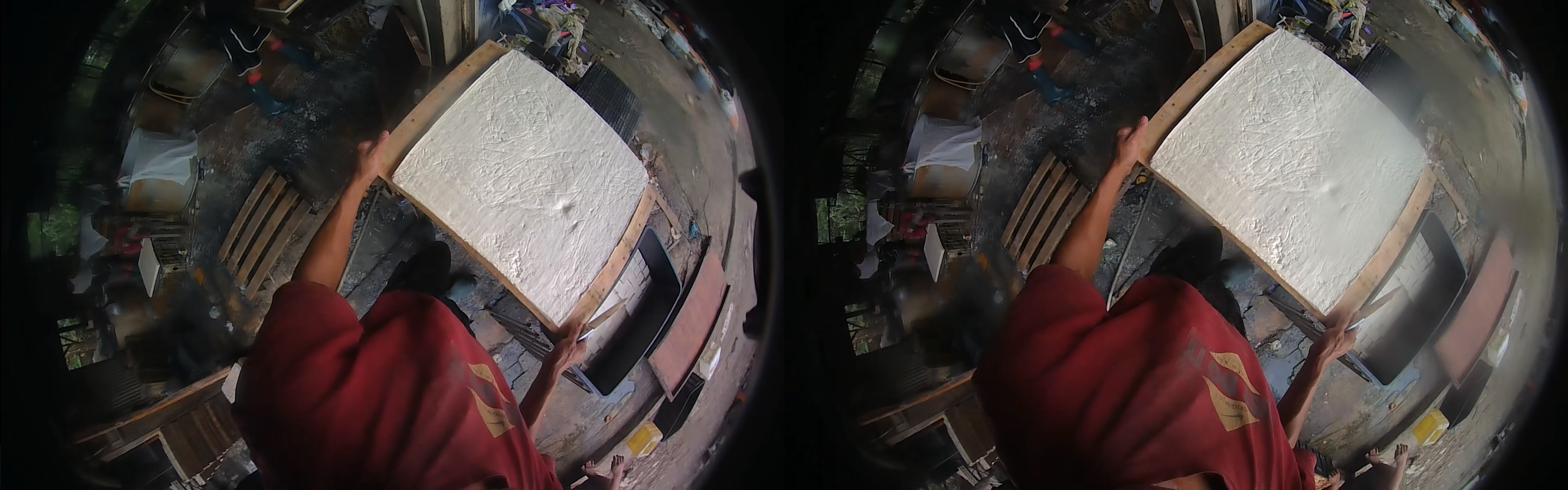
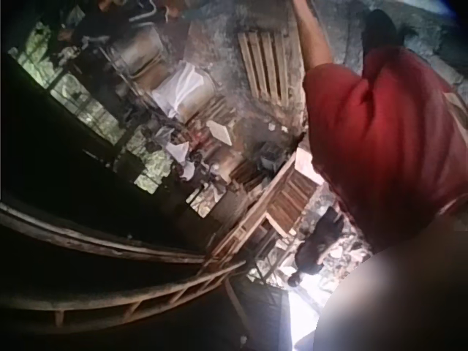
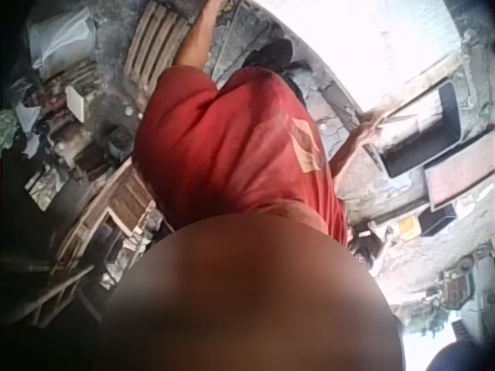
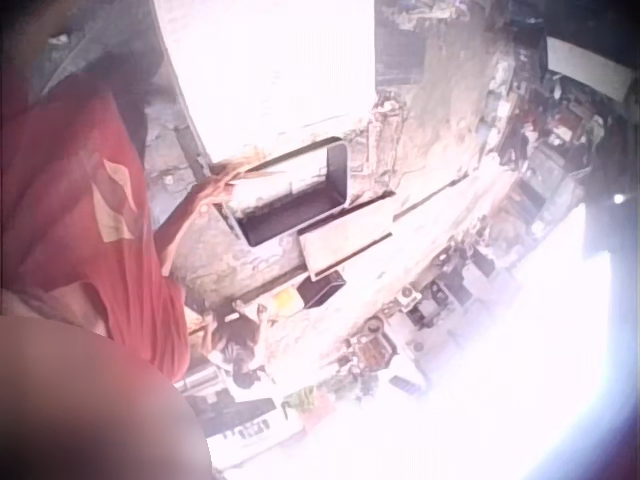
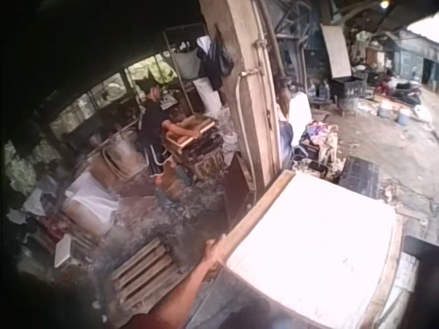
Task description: The person uses a knife to score and cut a large white sheet on a wooden board into smaller rectangular pieces. They then place a metal grid over the cut pieces, adjust it, and remove it. The process is repeated with another sheet.
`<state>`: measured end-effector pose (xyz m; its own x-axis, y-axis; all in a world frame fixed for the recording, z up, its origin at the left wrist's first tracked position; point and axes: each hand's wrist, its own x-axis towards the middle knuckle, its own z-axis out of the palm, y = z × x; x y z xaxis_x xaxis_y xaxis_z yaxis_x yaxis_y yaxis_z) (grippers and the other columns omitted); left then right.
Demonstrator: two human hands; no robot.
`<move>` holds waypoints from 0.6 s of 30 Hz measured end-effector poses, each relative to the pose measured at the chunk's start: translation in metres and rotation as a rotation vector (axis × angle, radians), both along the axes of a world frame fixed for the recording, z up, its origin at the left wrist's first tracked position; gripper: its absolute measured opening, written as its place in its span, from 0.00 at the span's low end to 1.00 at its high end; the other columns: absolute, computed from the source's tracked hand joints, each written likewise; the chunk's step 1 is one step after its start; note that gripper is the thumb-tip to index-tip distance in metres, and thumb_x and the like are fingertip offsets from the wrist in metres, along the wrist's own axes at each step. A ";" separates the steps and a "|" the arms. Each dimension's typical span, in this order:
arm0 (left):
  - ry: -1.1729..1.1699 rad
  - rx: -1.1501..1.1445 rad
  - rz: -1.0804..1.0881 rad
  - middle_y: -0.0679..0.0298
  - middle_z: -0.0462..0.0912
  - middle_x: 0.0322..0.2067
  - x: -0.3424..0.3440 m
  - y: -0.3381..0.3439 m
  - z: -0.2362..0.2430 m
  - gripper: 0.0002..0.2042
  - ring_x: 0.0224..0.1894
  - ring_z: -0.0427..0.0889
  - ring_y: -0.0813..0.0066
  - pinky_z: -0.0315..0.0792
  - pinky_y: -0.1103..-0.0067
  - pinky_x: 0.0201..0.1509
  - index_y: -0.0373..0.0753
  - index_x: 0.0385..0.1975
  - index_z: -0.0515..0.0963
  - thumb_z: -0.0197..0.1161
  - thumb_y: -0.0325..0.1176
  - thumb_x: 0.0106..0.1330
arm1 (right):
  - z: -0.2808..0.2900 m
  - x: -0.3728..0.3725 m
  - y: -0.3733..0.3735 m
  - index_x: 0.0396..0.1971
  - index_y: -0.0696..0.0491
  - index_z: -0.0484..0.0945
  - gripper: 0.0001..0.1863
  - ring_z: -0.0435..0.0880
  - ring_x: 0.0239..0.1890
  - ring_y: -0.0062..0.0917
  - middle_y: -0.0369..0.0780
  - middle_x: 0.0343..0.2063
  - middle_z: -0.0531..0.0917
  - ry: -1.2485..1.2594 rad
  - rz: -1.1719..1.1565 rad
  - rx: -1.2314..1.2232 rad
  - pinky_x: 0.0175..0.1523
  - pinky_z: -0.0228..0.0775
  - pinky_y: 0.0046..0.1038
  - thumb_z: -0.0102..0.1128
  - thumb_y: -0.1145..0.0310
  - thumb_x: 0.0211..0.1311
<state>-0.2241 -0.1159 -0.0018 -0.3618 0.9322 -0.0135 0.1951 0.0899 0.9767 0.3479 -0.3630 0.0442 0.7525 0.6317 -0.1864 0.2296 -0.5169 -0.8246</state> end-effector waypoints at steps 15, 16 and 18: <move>1.080 0.484 -1.033 0.52 0.50 0.81 0.183 -0.043 0.091 0.42 0.83 0.44 0.47 0.40 0.45 0.82 0.48 0.79 0.60 0.49 0.70 0.72 | -0.015 0.007 -0.023 0.49 0.67 0.82 0.21 0.76 0.39 0.25 0.40 0.37 0.84 0.054 -0.124 0.107 0.49 0.70 0.32 0.58 0.60 0.77; 1.062 0.451 -1.066 0.53 0.49 0.81 0.175 -0.040 0.089 0.42 0.83 0.43 0.48 0.39 0.46 0.83 0.48 0.79 0.59 0.48 0.70 0.72 | -0.016 0.002 -0.027 0.49 0.67 0.82 0.22 0.75 0.39 0.26 0.40 0.37 0.84 -0.023 -0.139 0.173 0.49 0.70 0.33 0.58 0.59 0.77; 1.019 0.418 -1.149 0.54 0.47 0.81 0.158 -0.029 0.085 0.42 0.83 0.42 0.49 0.38 0.46 0.83 0.49 0.80 0.58 0.47 0.70 0.72 | -0.019 -0.008 -0.038 0.51 0.67 0.81 0.24 0.77 0.38 0.31 0.44 0.37 0.85 -0.250 -0.138 0.190 0.49 0.71 0.36 0.57 0.57 0.78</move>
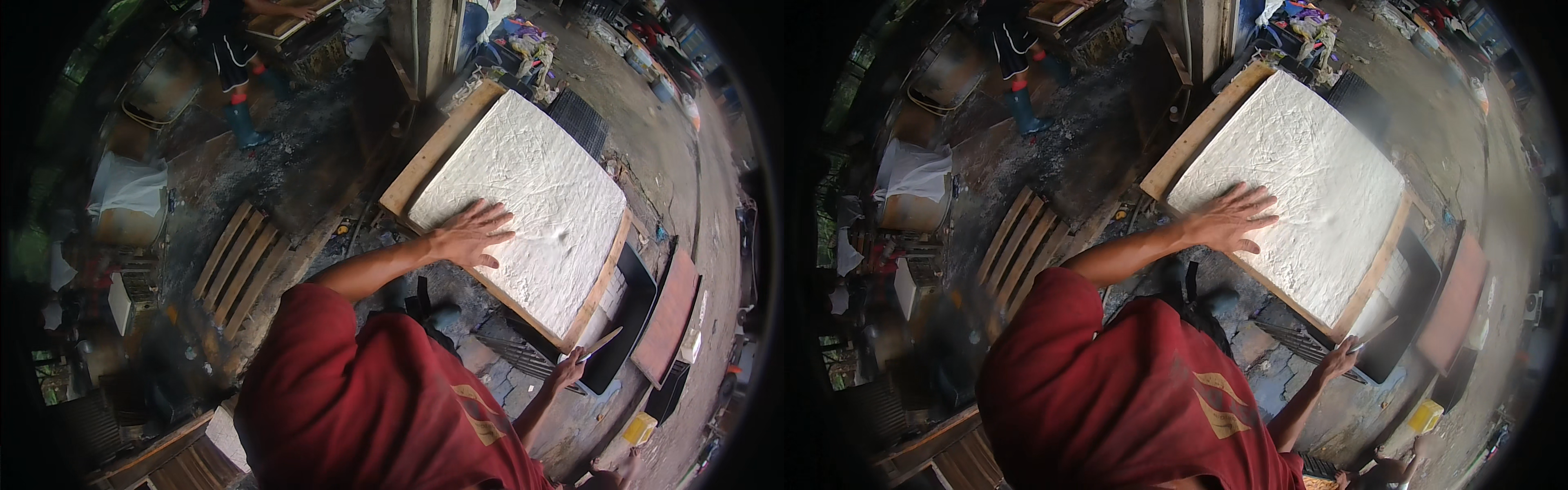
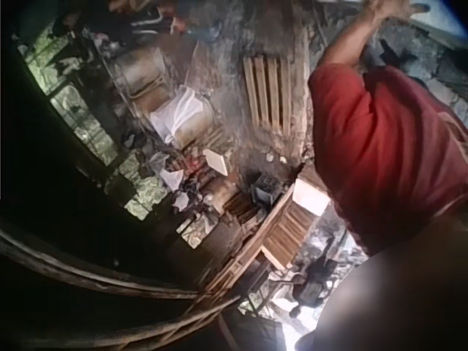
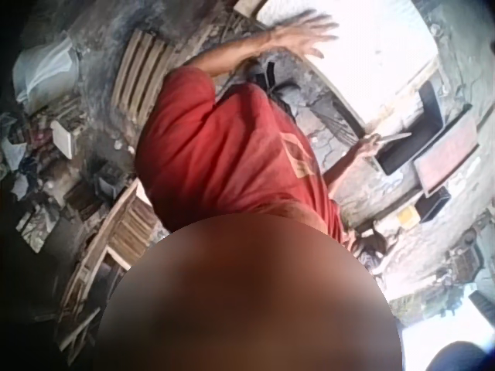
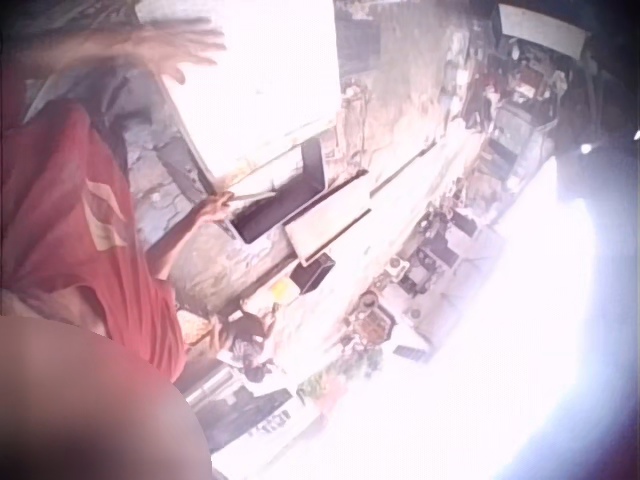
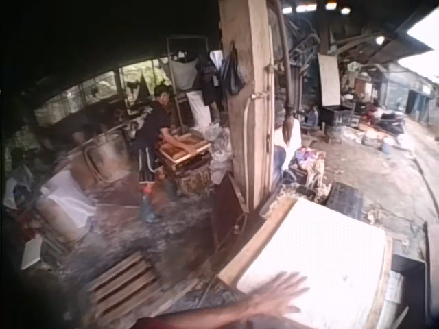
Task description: The person uses a knife to score and cut a large white sheet on a wooden board into smaller rectangular pieces. They then place a metal grid over the cut pieces, adjust it, and remove it. The process is repeated with another sheet.
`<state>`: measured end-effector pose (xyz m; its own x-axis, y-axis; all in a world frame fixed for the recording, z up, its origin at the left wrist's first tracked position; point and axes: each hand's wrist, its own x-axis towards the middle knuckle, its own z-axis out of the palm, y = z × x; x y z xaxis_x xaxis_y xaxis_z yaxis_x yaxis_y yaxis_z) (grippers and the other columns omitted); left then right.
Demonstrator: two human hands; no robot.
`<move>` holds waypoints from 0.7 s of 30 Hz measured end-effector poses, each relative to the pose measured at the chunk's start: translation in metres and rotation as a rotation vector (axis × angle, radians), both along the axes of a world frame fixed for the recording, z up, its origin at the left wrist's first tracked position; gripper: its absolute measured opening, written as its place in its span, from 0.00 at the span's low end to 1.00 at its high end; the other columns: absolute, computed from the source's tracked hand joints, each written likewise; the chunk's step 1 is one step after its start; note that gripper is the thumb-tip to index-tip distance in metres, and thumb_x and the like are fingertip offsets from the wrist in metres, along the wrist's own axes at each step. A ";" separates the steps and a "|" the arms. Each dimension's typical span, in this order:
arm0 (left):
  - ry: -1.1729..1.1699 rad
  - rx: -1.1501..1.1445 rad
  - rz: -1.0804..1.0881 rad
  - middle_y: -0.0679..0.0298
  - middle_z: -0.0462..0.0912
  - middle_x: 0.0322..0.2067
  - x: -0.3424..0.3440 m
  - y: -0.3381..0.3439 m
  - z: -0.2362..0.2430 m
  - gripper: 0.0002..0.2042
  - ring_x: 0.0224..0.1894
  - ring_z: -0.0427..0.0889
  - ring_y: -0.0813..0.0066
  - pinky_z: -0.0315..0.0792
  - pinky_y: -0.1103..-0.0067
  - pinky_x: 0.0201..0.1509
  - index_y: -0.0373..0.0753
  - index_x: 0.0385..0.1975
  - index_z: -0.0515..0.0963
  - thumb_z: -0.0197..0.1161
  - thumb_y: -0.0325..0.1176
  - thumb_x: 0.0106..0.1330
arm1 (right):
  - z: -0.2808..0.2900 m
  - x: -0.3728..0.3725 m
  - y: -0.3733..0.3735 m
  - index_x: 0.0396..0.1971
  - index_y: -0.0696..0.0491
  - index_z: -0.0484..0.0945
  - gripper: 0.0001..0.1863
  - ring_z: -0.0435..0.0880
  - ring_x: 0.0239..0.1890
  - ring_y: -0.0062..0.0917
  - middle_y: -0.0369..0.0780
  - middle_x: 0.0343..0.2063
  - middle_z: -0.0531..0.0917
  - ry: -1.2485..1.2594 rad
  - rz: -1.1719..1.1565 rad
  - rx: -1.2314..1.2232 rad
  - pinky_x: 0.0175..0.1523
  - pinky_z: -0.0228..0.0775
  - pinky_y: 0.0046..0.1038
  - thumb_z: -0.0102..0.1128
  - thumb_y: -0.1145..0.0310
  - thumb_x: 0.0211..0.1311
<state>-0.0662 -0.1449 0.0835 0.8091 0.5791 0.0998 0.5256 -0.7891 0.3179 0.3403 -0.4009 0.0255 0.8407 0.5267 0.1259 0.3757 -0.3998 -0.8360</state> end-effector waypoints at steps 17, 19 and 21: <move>0.065 -0.136 0.091 0.47 0.45 0.81 -0.064 0.073 -0.001 0.47 0.84 0.35 0.47 0.30 0.47 0.83 0.39 0.79 0.56 0.54 0.69 0.70 | -0.130 -0.176 -0.188 0.33 0.58 0.86 0.21 0.81 0.24 0.32 0.43 0.23 0.84 0.873 -0.130 -0.690 0.30 0.71 0.38 0.65 0.52 0.69; 0.040 -0.114 0.144 0.47 0.45 0.81 -0.050 0.086 0.005 0.47 0.84 0.35 0.46 0.30 0.47 0.82 0.40 0.79 0.56 0.54 0.69 0.70 | -0.155 -0.189 -0.198 0.35 0.58 0.86 0.20 0.81 0.25 0.33 0.43 0.24 0.85 0.863 -0.101 -0.723 0.29 0.70 0.39 0.65 0.52 0.70; -0.207 0.016 0.149 0.47 0.44 0.81 -0.035 0.107 0.007 0.47 0.84 0.34 0.46 0.29 0.47 0.82 0.40 0.79 0.56 0.53 0.69 0.71 | -0.180 -0.193 -0.201 0.37 0.57 0.86 0.20 0.82 0.26 0.33 0.43 0.26 0.85 0.897 -0.140 -0.747 0.28 0.70 0.39 0.64 0.52 0.70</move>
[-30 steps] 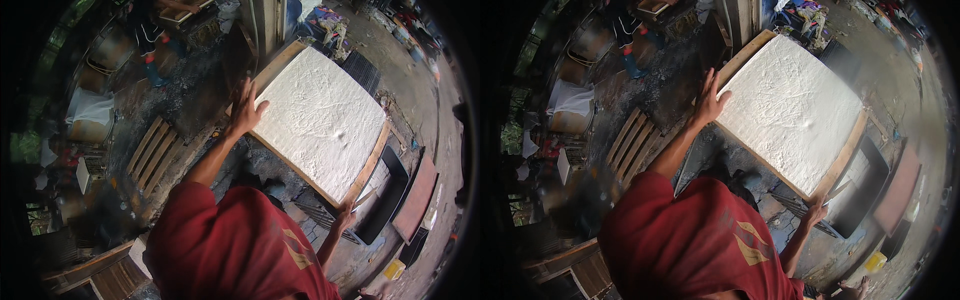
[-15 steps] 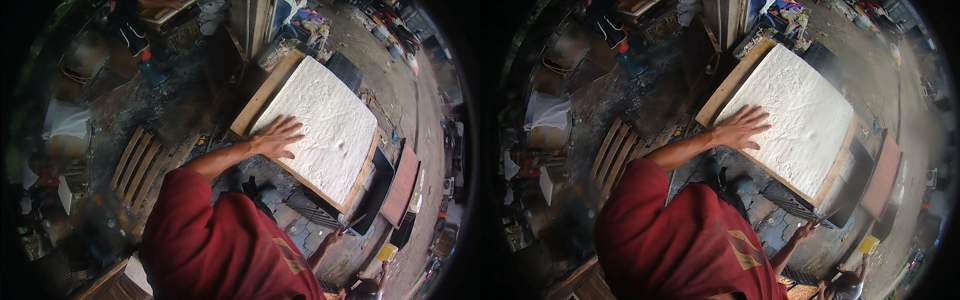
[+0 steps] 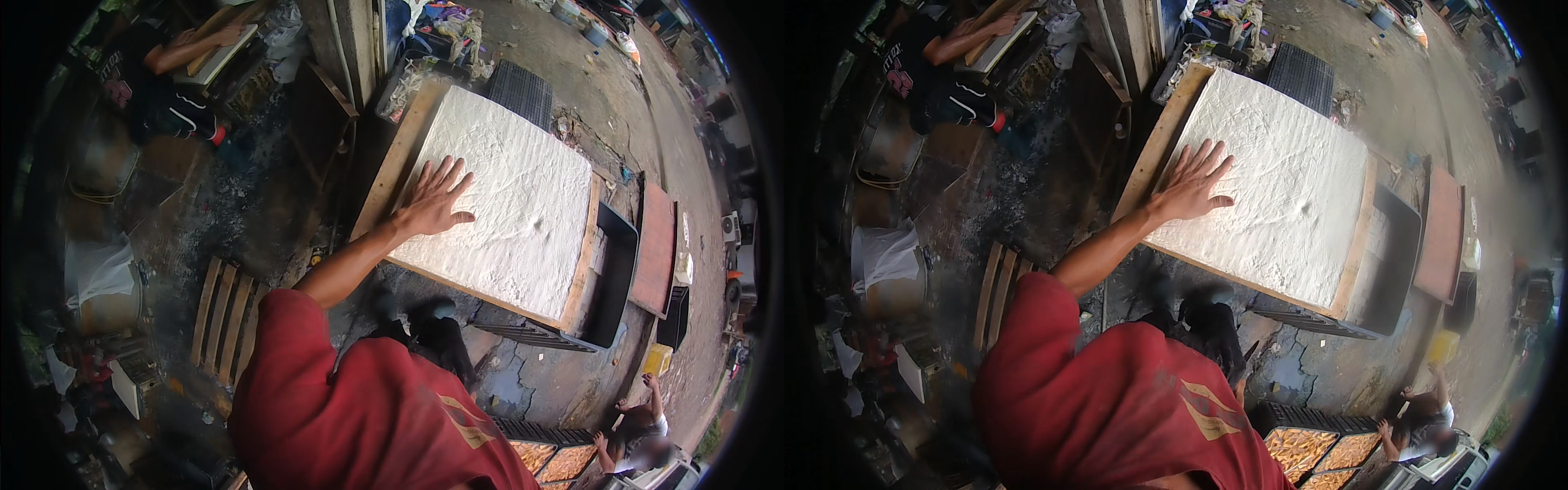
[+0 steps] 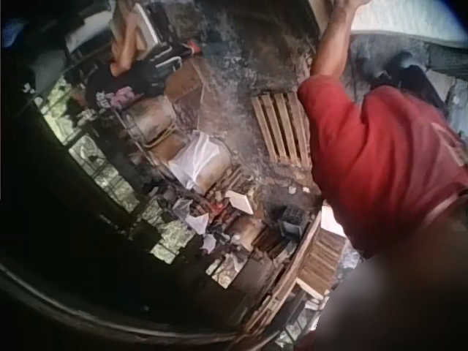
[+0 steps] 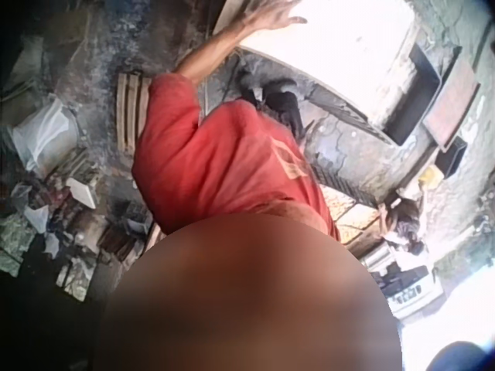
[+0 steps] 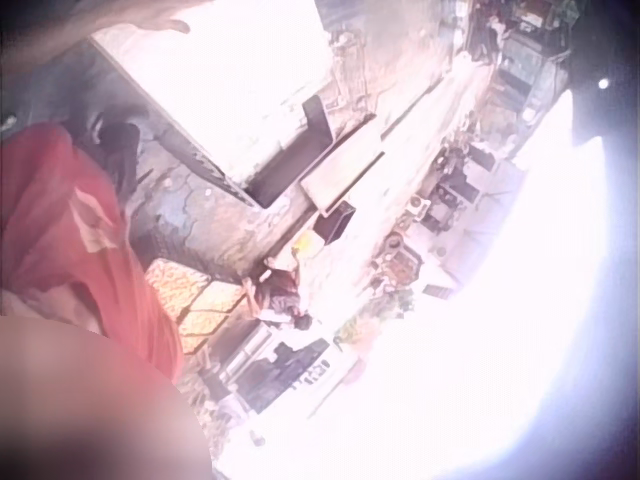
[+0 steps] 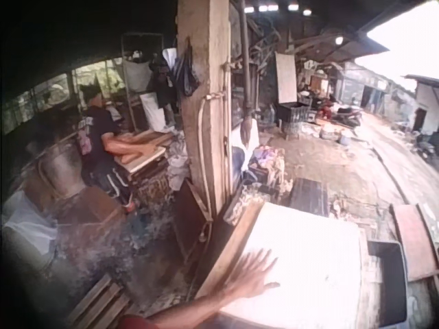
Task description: The person uses a knife to score and cut a large white sheet on a wooden board into smaller rectangular pieces. They then place a metal grid over the cut pieces, adjust it, and remove it. The process is repeated with another sheet.
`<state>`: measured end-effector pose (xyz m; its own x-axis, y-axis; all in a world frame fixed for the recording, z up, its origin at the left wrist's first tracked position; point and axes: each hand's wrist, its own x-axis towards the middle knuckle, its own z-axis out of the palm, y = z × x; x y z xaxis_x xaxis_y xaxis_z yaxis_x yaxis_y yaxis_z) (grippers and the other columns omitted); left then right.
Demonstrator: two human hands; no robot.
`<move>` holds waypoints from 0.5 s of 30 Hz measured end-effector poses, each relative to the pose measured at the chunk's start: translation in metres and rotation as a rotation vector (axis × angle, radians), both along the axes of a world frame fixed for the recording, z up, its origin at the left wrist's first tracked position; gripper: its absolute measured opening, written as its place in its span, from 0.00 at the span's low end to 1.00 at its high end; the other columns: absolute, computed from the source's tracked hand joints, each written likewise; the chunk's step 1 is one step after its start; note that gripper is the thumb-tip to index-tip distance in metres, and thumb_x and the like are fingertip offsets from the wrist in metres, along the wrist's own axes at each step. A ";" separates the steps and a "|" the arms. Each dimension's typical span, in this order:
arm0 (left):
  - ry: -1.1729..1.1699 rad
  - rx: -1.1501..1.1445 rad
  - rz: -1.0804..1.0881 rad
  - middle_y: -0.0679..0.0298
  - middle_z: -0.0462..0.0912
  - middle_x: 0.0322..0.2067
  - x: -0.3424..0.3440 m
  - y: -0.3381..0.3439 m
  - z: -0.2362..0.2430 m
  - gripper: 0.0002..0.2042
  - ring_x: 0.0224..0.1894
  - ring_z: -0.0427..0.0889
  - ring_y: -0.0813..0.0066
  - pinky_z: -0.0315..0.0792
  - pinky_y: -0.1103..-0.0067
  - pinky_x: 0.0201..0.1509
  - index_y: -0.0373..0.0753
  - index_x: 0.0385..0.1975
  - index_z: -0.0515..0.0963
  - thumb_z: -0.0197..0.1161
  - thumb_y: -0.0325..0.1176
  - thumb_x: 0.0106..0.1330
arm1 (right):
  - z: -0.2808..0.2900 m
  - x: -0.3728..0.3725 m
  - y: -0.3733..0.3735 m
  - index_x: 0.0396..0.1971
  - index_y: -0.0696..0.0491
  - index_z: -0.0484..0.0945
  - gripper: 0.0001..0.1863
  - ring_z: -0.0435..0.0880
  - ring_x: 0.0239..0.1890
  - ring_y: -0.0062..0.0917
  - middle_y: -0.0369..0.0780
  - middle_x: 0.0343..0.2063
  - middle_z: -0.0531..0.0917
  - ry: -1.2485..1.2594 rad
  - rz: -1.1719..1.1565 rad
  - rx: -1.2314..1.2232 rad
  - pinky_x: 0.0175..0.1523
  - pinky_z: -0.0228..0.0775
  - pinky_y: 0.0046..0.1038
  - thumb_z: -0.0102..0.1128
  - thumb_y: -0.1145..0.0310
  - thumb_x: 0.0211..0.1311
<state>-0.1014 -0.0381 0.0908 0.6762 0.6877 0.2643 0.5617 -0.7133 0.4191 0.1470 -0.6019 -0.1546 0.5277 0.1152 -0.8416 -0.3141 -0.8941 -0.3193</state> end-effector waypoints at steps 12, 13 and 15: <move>0.224 -0.133 0.212 0.45 0.40 0.81 0.088 0.107 -0.005 0.51 0.83 0.29 0.42 0.25 0.45 0.81 0.40 0.81 0.50 0.52 0.73 0.69 | 0.036 0.110 0.030 0.37 0.56 0.85 0.18 0.85 0.22 0.31 0.43 0.24 0.86 -0.047 0.205 0.325 0.25 0.75 0.32 0.67 0.54 0.64; 0.266 -0.189 0.231 0.44 0.40 0.81 0.094 0.111 -0.002 0.51 0.83 0.29 0.41 0.25 0.44 0.81 0.40 0.81 0.50 0.51 0.73 0.69 | 0.040 0.116 0.032 0.36 0.56 0.85 0.17 0.84 0.21 0.30 0.43 0.23 0.85 -0.136 0.245 0.306 0.24 0.74 0.31 0.68 0.55 0.63; 0.404 -0.339 0.312 0.42 0.39 0.81 0.114 0.122 0.002 0.50 0.83 0.29 0.41 0.25 0.44 0.81 0.39 0.81 0.50 0.51 0.72 0.70 | 0.045 0.117 0.037 0.39 0.59 0.85 0.18 0.86 0.23 0.32 0.44 0.26 0.87 -0.115 0.104 0.278 0.26 0.76 0.31 0.64 0.58 0.61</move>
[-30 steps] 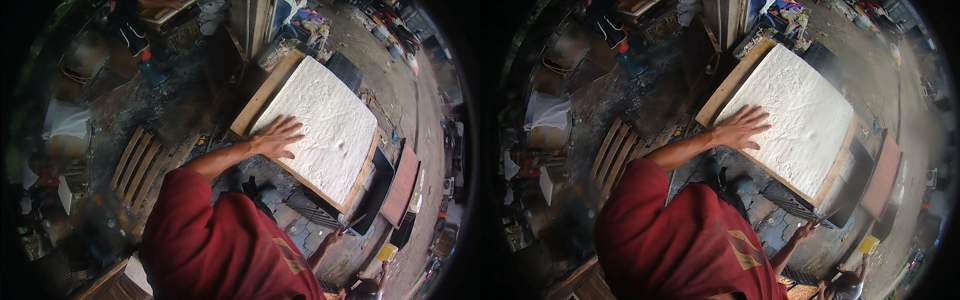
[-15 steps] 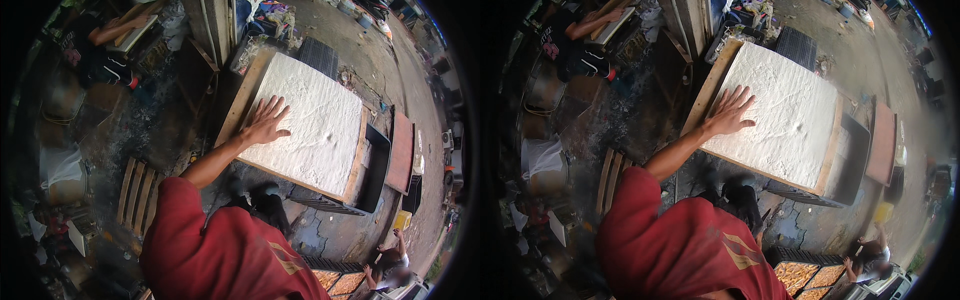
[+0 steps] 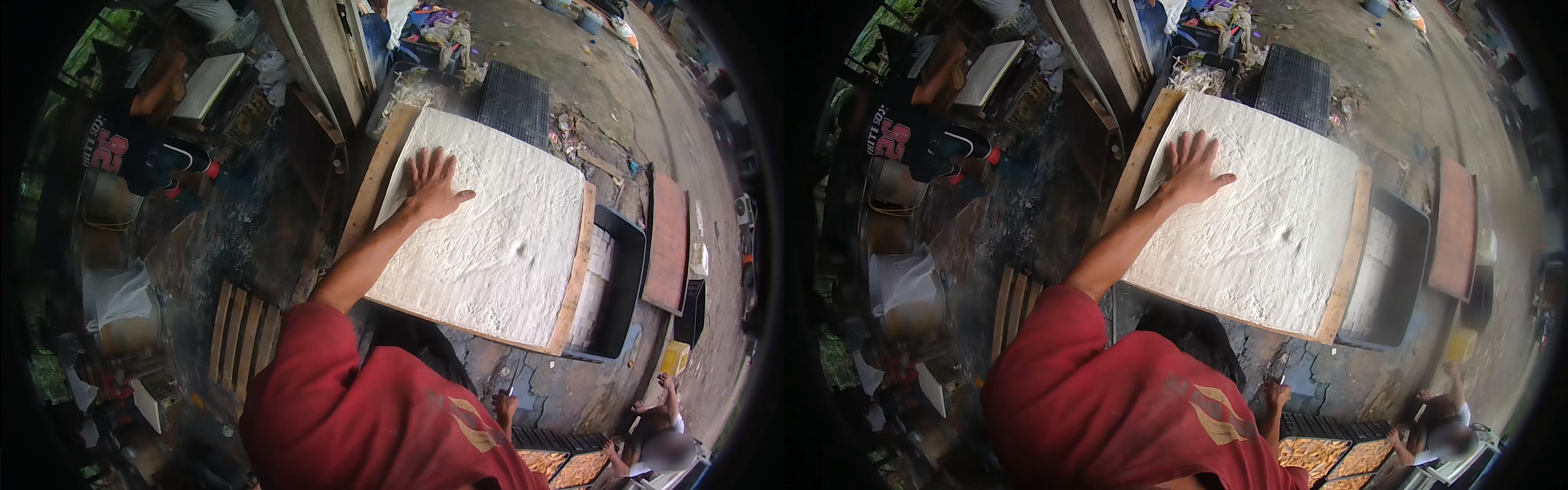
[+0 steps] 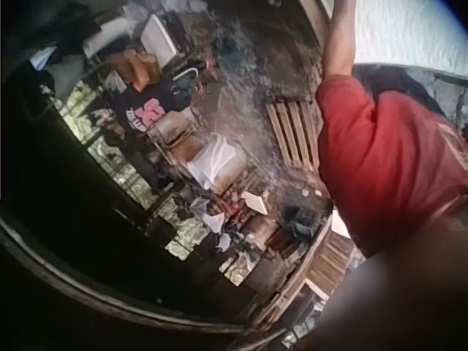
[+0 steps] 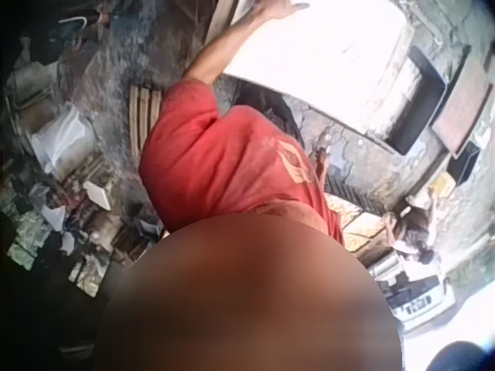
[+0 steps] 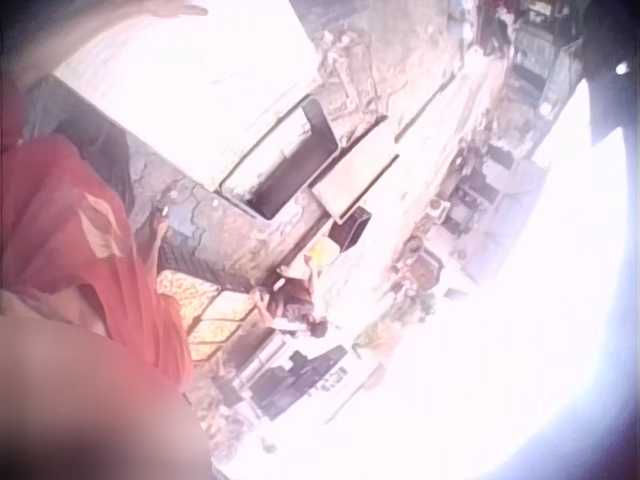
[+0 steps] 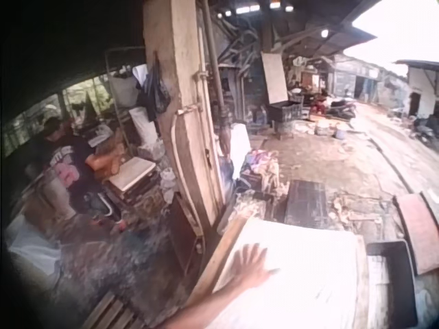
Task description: The person uses a knife to score and cut a large white sheet on a wooden board into smaller rectangular pieces. They then place a metal grid over the cut pieces, adjust it, and remove it. The process is repeated with another sheet.
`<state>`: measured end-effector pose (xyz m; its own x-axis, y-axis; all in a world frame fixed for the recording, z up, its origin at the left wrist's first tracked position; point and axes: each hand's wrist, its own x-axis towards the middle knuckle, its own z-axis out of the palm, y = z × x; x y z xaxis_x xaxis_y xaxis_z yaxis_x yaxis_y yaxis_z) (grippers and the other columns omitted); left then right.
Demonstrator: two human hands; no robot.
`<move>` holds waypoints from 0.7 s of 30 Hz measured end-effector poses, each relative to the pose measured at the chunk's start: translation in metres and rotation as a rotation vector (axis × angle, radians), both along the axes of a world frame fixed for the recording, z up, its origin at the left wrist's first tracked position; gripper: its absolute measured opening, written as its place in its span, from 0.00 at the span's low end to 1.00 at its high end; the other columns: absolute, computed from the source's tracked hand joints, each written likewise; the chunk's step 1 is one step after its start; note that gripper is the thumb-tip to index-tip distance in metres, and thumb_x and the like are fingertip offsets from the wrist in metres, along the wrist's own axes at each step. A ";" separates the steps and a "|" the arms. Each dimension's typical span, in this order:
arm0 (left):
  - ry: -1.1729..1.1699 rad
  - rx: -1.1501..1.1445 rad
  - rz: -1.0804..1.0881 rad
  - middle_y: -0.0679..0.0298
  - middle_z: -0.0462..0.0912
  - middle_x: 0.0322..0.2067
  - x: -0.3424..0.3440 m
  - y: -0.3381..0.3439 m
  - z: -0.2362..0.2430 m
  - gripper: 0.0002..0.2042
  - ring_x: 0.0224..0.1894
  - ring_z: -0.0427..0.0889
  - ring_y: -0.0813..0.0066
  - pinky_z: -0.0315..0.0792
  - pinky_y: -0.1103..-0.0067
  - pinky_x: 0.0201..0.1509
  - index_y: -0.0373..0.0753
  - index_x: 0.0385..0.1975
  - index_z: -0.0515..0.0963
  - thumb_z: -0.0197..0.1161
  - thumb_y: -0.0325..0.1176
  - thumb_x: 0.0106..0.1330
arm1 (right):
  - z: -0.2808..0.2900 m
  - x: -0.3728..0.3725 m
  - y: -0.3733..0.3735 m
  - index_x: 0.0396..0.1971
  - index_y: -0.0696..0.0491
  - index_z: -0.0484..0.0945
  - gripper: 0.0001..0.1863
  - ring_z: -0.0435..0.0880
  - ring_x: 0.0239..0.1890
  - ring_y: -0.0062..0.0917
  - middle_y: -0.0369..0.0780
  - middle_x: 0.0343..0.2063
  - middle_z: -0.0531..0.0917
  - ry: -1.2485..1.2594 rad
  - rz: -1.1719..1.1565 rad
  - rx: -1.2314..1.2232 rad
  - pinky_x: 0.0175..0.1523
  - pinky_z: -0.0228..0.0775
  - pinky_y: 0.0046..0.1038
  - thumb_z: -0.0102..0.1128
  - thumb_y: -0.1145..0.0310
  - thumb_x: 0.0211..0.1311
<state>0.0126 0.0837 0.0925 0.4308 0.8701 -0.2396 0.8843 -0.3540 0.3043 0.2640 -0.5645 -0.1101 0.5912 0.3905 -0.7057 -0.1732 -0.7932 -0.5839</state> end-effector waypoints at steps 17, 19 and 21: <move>-0.193 0.152 0.196 0.44 0.36 0.82 0.039 0.169 -0.045 0.52 0.83 0.22 0.43 0.17 0.45 0.80 0.47 0.82 0.47 0.49 0.76 0.66 | -0.102 -0.245 -0.046 0.38 0.56 0.86 0.16 0.85 0.24 0.28 0.48 0.26 0.86 -0.394 0.498 -0.231 0.27 0.71 0.38 0.50 0.65 0.64; 0.062 0.181 0.252 0.45 0.37 0.82 0.032 0.184 -0.046 0.53 0.83 0.26 0.43 0.19 0.45 0.80 0.47 0.82 0.46 0.47 0.78 0.66 | -0.117 -0.286 -0.050 0.38 0.56 0.86 0.16 0.84 0.25 0.27 0.49 0.26 0.85 -0.187 0.026 -0.316 0.28 0.70 0.39 0.47 0.67 0.64; -0.069 0.194 0.231 0.44 0.37 0.82 0.040 0.177 -0.044 0.52 0.83 0.27 0.42 0.21 0.44 0.80 0.46 0.82 0.46 0.45 0.78 0.67 | -0.115 -0.318 -0.049 0.36 0.57 0.85 0.17 0.83 0.28 0.26 0.48 0.25 0.84 0.030 -0.468 -0.313 0.31 0.70 0.39 0.43 0.73 0.63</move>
<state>0.0524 0.2610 0.0485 0.2256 0.9735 -0.0369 0.9278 -0.2031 0.3131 -0.0545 -0.6133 -0.2255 0.6289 -0.1389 -0.7650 -0.5609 -0.7624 -0.3227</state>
